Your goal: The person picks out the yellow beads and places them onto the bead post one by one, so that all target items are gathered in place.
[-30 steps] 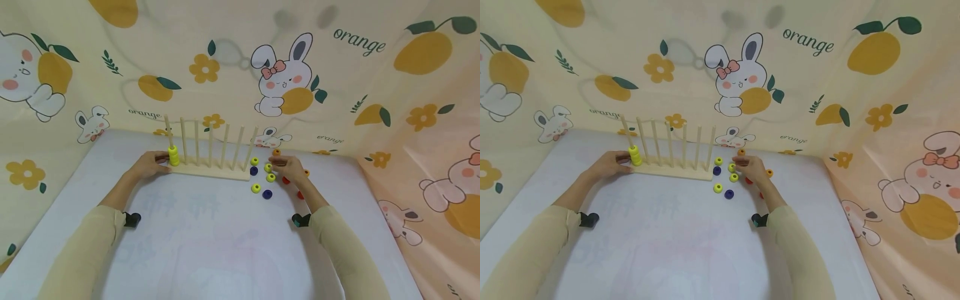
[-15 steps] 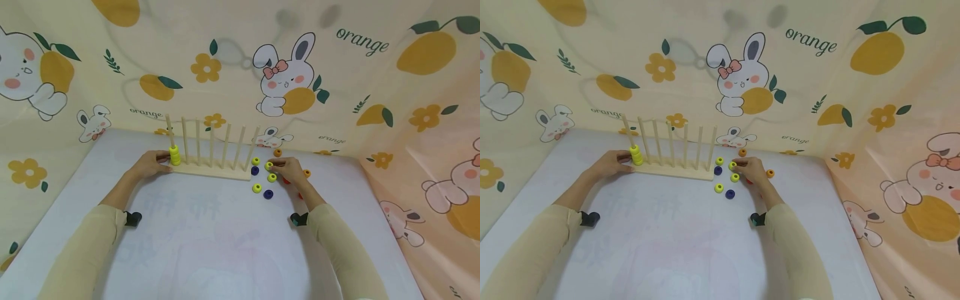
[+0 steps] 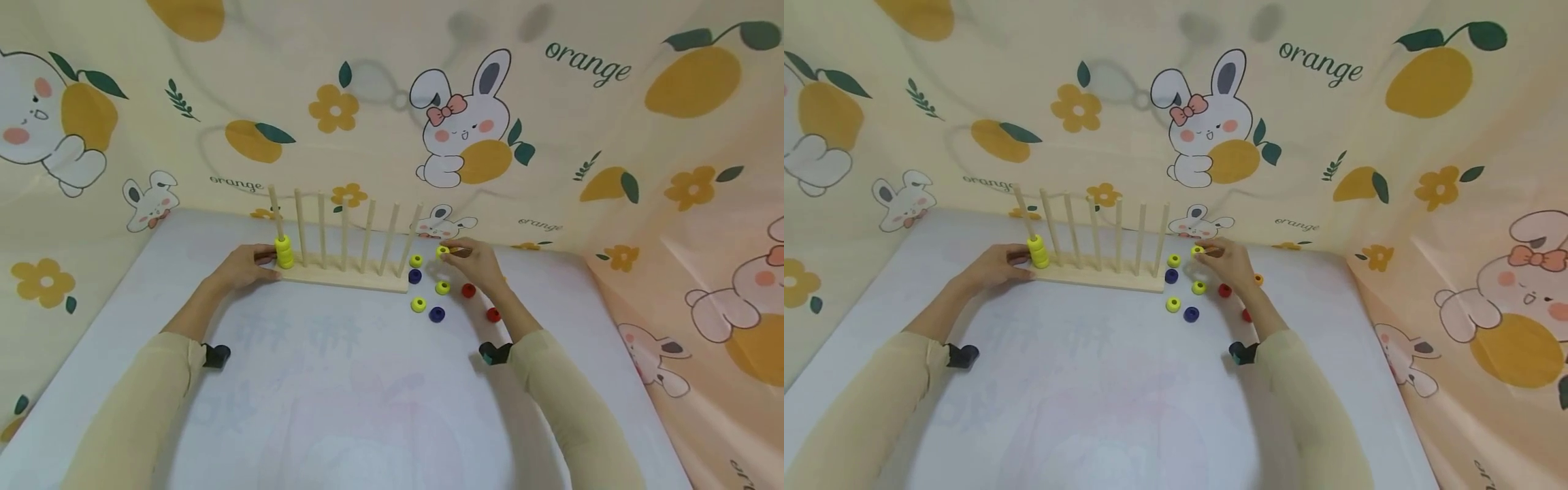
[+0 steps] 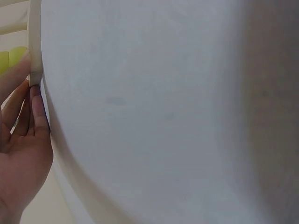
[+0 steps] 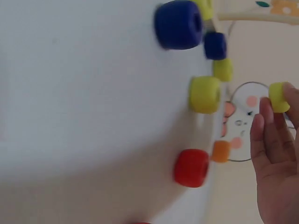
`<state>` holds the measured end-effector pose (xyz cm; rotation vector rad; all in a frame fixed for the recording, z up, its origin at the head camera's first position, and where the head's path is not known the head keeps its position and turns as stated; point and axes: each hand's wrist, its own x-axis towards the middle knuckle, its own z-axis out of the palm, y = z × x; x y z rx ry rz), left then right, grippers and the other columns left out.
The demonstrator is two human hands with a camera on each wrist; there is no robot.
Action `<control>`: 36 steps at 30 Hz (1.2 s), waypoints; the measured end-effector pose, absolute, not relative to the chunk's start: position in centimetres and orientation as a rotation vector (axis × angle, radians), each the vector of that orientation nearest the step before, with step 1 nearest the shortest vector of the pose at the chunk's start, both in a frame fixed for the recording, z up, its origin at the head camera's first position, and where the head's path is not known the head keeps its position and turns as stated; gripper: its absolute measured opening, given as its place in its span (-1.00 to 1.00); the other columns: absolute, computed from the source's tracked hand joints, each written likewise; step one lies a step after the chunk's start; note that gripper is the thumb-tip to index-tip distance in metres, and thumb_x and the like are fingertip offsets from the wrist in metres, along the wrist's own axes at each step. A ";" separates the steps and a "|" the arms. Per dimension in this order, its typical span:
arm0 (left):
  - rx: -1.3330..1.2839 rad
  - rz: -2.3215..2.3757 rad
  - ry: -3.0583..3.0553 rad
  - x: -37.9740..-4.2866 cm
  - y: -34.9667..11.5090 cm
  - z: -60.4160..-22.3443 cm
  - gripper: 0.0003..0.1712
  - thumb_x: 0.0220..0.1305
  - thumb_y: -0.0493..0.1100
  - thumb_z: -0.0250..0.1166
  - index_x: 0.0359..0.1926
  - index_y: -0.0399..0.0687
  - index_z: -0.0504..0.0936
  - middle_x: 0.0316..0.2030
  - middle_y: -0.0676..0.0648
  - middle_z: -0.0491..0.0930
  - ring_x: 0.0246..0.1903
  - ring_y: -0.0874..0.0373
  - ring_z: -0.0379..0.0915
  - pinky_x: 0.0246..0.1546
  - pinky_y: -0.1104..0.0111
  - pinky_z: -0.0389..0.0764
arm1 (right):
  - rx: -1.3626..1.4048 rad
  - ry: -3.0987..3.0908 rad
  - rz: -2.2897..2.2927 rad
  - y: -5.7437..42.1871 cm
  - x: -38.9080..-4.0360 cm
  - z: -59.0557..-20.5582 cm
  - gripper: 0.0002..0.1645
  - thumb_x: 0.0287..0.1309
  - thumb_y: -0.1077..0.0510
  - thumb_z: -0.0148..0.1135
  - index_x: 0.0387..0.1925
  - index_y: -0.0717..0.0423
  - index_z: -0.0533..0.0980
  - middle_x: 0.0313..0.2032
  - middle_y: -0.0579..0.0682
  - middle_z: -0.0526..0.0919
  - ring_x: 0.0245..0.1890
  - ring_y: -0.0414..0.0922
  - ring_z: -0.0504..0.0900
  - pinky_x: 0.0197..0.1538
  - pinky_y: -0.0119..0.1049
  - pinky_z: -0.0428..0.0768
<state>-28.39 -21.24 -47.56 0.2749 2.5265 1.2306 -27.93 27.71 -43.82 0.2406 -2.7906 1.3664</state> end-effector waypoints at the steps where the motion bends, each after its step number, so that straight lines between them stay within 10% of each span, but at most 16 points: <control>1: 0.277 1.233 2.523 -28.3 -21.3 -47.6 -0.14 0.20 -0.24 0.44 0.42 -0.42 0.22 0.38 -0.37 0.28 0.35 -0.23 0.26 0.40 0.05 0.26 | 0.242 -2.785 1.370 27.6 -27.9 -43.4 -0.53 0.15 -0.02 0.44 0.07 0.05 0.66 0.04 0.02 0.69 -0.04 0.00 0.69 -0.02 -0.24 0.69; 36: 0.281 1.227 2.526 -28.2 -21.3 -47.6 -0.15 0.22 -0.26 0.42 0.43 -0.42 0.20 0.39 -0.37 0.26 0.36 -0.23 0.23 0.40 0.05 0.26 | 0.558 -2.589 1.373 24.3 -26.9 -31.8 -0.62 0.14 0.14 0.45 0.01 0.15 0.67 -0.12 0.08 0.72 -0.23 -0.05 0.71 -0.15 -0.45 0.66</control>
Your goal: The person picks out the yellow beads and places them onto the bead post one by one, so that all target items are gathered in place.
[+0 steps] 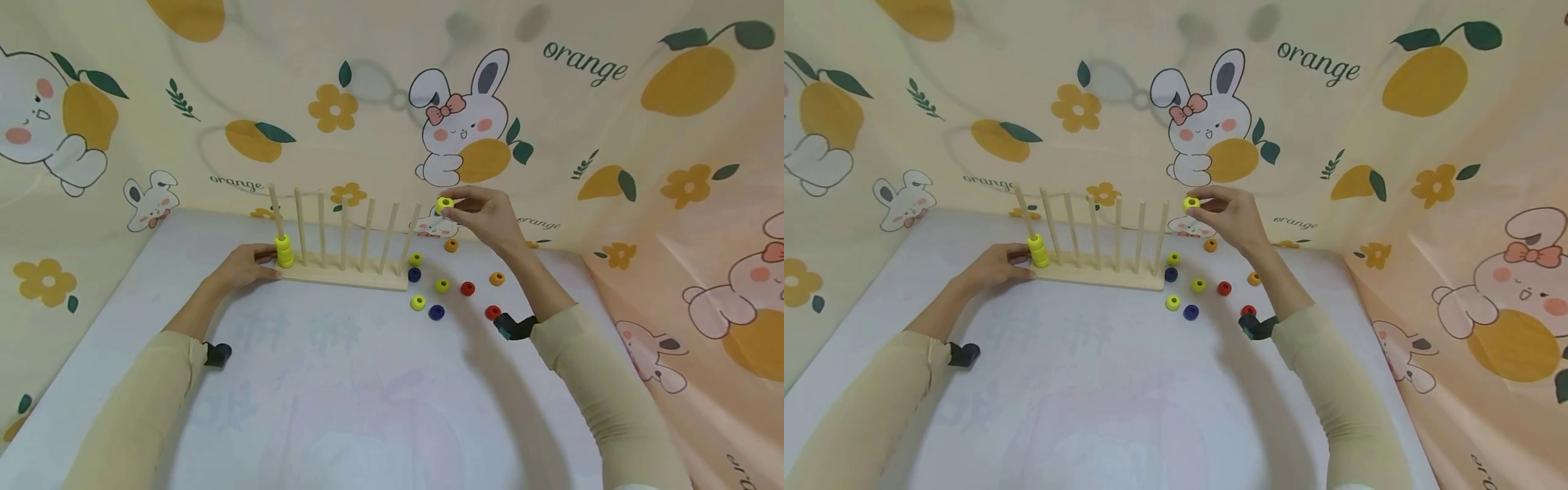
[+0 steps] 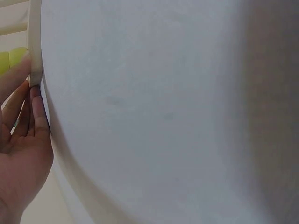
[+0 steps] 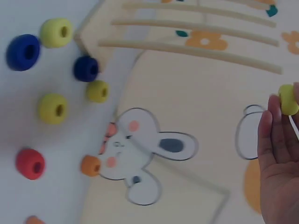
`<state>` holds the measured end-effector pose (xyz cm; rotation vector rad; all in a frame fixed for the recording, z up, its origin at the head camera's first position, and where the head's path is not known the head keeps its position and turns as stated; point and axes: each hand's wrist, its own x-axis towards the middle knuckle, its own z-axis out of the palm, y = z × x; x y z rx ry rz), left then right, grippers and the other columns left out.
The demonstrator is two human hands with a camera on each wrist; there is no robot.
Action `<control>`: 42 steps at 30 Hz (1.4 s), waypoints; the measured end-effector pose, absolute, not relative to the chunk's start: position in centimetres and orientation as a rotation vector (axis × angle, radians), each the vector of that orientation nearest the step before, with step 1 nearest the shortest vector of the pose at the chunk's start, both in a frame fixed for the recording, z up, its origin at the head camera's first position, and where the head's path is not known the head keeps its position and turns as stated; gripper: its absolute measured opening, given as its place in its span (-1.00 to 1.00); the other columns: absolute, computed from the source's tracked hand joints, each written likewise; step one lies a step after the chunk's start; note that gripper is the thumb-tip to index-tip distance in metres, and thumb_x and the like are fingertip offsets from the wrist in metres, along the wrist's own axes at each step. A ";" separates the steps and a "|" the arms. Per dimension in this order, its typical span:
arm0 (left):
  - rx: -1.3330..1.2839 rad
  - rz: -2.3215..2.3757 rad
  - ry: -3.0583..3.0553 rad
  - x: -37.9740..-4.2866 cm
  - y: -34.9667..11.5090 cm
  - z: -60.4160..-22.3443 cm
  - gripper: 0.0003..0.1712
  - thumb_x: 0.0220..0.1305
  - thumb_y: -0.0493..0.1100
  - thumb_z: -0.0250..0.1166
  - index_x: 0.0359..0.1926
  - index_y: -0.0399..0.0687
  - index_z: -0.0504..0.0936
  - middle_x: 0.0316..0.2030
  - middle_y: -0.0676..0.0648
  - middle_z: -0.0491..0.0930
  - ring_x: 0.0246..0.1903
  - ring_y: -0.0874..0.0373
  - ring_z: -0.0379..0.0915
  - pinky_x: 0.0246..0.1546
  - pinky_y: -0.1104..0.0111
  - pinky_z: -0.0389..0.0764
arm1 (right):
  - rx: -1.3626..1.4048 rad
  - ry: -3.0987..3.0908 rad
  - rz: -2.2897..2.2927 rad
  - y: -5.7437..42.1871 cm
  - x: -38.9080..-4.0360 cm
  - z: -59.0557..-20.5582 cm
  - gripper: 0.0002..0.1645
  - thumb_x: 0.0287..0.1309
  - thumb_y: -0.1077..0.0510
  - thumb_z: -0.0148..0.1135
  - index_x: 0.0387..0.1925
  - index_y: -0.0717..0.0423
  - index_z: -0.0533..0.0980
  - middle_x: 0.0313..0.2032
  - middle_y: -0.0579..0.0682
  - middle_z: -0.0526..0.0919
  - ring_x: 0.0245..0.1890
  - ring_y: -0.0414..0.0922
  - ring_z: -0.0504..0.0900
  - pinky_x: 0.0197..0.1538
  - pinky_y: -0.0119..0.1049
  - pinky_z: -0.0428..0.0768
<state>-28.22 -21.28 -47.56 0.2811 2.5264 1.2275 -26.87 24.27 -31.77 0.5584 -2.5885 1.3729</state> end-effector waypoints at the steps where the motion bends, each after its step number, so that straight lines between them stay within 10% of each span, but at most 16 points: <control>1: 0.278 1.223 2.527 -28.3 -21.3 -47.6 -0.14 0.22 -0.25 0.42 0.43 -0.41 0.21 0.39 -0.36 0.27 0.36 -0.22 0.24 0.40 0.06 0.27 | 0.566 -2.587 1.371 24.1 -26.8 -31.4 -0.62 0.15 0.13 0.44 0.01 0.15 0.67 -0.13 0.09 0.73 -0.23 -0.03 0.71 -0.14 -0.44 0.66; 42: 0.272 1.243 2.523 -28.4 -21.3 -47.9 -0.16 0.22 -0.27 0.41 0.42 -0.40 0.23 0.39 -0.36 0.27 0.37 -0.23 0.22 0.41 0.06 0.26 | 0.897 -2.476 1.573 12.0 -29.6 -28.7 -0.66 0.12 0.16 0.46 -0.05 0.13 0.70 -0.12 0.01 0.75 -0.18 -0.16 0.75 -0.04 -0.31 0.70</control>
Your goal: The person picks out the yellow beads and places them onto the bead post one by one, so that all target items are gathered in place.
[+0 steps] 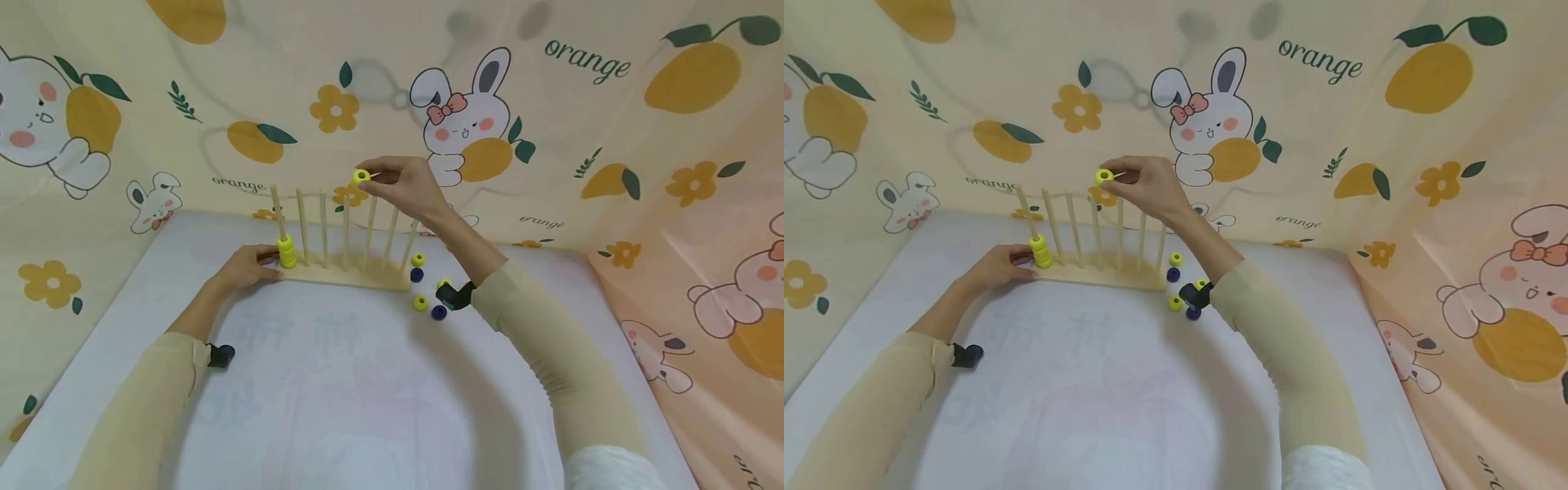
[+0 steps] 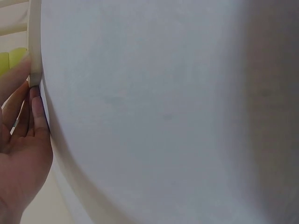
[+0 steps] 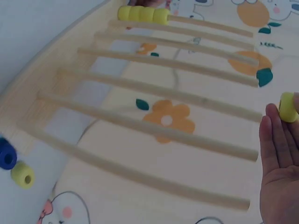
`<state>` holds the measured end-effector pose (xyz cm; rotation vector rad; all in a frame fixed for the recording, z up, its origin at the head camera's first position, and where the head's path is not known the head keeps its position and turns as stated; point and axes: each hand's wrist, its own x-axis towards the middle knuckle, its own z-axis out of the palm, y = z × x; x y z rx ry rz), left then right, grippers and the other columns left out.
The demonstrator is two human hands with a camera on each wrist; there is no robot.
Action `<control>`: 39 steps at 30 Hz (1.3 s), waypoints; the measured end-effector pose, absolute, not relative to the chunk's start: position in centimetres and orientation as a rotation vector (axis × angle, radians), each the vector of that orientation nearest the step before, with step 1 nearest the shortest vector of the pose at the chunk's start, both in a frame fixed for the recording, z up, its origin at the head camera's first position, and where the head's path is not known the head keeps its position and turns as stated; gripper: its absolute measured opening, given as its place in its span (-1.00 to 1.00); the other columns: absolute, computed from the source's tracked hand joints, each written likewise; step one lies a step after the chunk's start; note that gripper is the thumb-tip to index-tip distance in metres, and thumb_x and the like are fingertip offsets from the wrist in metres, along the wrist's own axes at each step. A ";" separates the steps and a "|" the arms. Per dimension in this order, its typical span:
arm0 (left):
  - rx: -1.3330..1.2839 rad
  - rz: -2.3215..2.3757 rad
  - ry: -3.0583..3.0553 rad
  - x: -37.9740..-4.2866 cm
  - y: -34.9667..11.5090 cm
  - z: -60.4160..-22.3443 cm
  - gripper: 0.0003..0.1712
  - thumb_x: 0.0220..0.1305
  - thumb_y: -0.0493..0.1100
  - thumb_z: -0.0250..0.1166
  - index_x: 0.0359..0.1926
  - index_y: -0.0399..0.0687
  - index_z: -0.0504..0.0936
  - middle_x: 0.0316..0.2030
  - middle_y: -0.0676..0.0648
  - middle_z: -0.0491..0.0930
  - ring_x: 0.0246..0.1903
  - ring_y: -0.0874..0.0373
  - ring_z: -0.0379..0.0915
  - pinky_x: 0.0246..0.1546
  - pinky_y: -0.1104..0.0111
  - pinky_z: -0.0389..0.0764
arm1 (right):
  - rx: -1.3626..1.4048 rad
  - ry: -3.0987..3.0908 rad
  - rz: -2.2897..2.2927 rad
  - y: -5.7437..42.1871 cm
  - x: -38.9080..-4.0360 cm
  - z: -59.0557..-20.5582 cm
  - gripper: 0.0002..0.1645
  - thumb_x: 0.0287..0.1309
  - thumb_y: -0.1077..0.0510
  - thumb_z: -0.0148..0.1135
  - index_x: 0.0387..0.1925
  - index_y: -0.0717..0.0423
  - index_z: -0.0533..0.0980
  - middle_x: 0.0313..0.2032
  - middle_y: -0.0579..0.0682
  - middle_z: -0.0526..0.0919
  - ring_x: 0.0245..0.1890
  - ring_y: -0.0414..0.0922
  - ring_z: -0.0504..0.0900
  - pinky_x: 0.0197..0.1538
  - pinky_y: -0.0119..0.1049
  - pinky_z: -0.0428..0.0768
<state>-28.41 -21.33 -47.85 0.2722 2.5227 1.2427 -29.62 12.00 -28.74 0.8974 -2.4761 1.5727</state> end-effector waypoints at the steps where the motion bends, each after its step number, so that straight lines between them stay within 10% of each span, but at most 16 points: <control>1: 0.270 1.240 2.526 -28.4 -21.3 -47.8 -0.17 0.22 -0.26 0.41 0.42 -0.40 0.23 0.39 -0.36 0.28 0.37 -0.23 0.23 0.41 0.06 0.26 | 0.908 -2.477 1.576 11.7 -29.7 -28.7 -0.66 0.12 0.16 0.46 -0.05 0.12 0.70 -0.12 0.00 0.75 -0.18 -0.16 0.75 -0.03 -0.31 0.70; 39: 0.253 1.202 2.536 -28.3 -21.3 -47.8 -0.17 0.23 -0.22 0.41 0.42 -0.38 0.25 0.38 -0.35 0.30 0.36 -0.23 0.24 0.40 0.00 0.24 | 1.078 -2.706 1.389 0.7 -31.8 -28.6 -0.61 0.18 0.08 0.40 0.04 0.10 0.67 -0.11 -0.11 0.76 -0.17 -0.35 0.69 -0.08 -0.52 0.62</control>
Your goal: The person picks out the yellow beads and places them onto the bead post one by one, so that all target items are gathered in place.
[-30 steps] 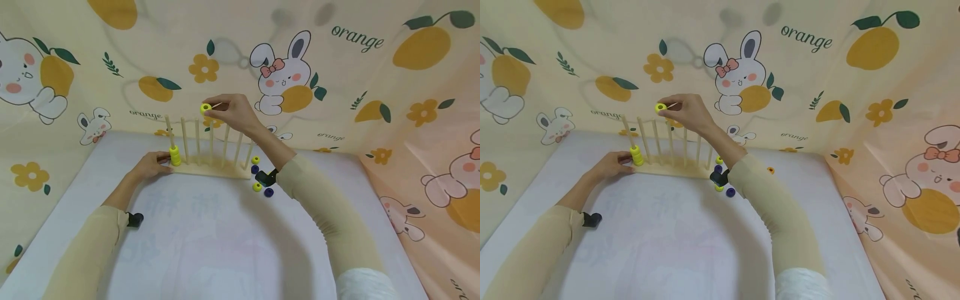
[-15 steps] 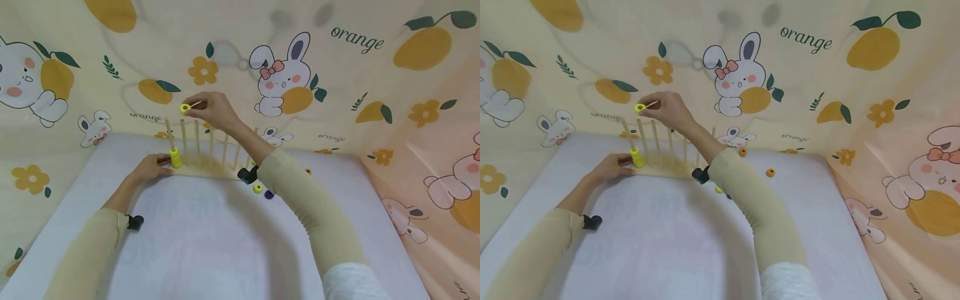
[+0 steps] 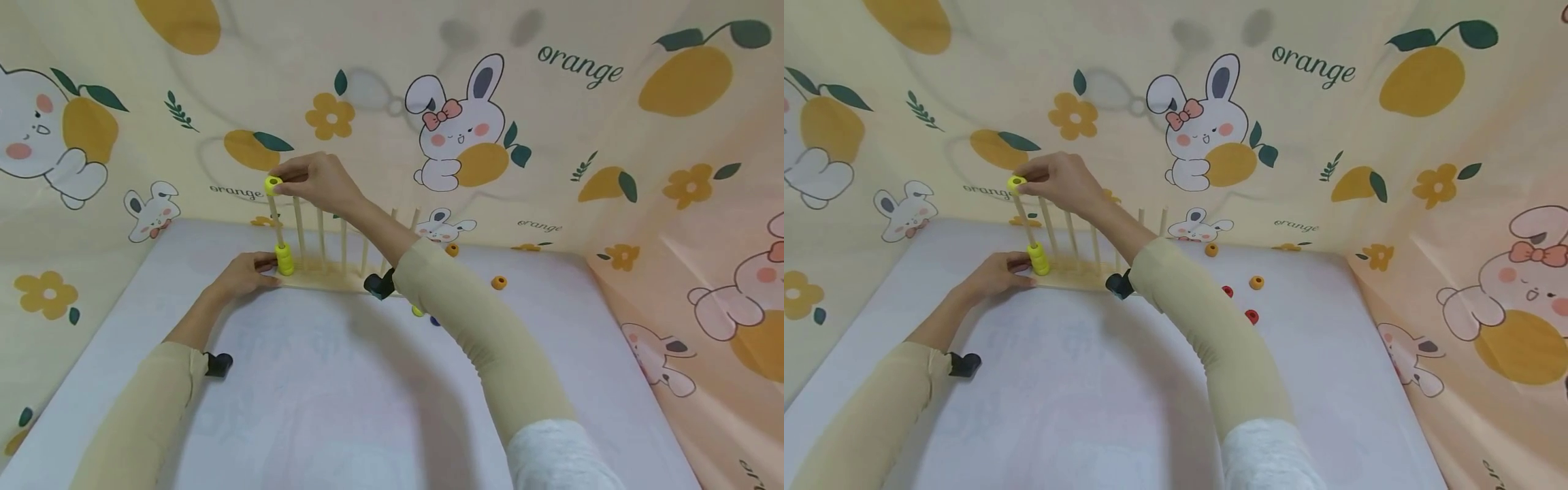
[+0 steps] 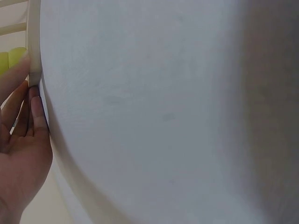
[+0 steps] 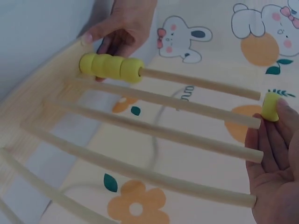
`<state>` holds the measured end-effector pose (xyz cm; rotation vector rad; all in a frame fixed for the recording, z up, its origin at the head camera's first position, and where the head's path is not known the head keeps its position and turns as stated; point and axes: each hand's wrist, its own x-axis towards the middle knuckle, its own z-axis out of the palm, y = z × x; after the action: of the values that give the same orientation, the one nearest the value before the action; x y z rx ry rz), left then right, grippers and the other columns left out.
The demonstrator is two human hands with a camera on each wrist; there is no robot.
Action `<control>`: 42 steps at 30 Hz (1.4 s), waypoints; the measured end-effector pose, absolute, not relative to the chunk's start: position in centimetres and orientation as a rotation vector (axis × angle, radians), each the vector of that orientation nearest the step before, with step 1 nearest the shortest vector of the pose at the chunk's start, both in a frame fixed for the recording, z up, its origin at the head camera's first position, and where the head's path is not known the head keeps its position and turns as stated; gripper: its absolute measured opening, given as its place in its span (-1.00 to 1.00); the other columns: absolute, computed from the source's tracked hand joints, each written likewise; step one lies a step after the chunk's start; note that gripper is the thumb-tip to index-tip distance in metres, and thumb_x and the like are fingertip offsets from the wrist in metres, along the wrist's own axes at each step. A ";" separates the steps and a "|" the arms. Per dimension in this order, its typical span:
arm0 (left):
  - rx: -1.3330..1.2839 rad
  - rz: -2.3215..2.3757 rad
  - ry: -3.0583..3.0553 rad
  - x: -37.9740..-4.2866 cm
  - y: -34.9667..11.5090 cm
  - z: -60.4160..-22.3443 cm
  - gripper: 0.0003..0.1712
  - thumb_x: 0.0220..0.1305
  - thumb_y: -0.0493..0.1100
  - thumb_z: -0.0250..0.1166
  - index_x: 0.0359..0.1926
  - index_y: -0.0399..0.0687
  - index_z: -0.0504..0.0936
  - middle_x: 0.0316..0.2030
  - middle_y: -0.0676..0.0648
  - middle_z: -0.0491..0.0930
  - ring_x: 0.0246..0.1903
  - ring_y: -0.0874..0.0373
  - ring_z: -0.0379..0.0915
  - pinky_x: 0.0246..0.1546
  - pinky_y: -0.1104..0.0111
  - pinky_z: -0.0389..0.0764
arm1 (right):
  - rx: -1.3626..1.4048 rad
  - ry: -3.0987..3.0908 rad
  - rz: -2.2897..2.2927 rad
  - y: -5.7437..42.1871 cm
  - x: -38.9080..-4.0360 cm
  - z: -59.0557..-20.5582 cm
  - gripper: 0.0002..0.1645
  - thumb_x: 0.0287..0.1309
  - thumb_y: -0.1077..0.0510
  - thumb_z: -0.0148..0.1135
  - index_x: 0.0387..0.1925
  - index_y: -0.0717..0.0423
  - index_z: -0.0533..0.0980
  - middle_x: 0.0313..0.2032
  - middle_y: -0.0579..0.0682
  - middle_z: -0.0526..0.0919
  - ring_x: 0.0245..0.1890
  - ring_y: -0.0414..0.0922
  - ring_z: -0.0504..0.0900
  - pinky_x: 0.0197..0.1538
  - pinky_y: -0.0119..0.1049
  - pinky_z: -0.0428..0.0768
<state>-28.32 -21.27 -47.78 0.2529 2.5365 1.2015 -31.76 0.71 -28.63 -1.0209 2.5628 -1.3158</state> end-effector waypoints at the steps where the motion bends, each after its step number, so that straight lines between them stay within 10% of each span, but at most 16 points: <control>1: 0.257 1.203 2.536 -28.3 -21.3 -47.7 -0.17 0.23 -0.22 0.42 0.42 -0.39 0.25 0.38 -0.35 0.30 0.36 -0.23 0.24 0.40 0.00 0.25 | -1.021 2.568 -1.296 0.6 -31.8 -28.7 -0.60 0.19 0.07 0.40 0.05 0.09 0.66 -0.10 -0.11 0.75 -0.16 -0.36 0.69 -0.08 -0.52 0.62; 42: 0.260 1.208 2.548 -28.5 -21.1 -48.1 -0.18 0.20 -0.24 0.43 0.40 -0.39 0.28 0.36 -0.36 0.31 0.37 -0.25 0.21 0.42 -0.02 0.19 | -1.008 2.440 -1.583 9.2 -29.7 -27.3 -0.67 0.24 0.16 0.36 0.03 0.16 0.66 -0.02 0.07 0.72 -0.09 -0.19 0.70 0.03 -0.35 0.66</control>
<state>-28.50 -21.15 -48.08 0.2603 2.5482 1.2077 -29.72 9.16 -27.34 -1.0080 2.4396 -1.5827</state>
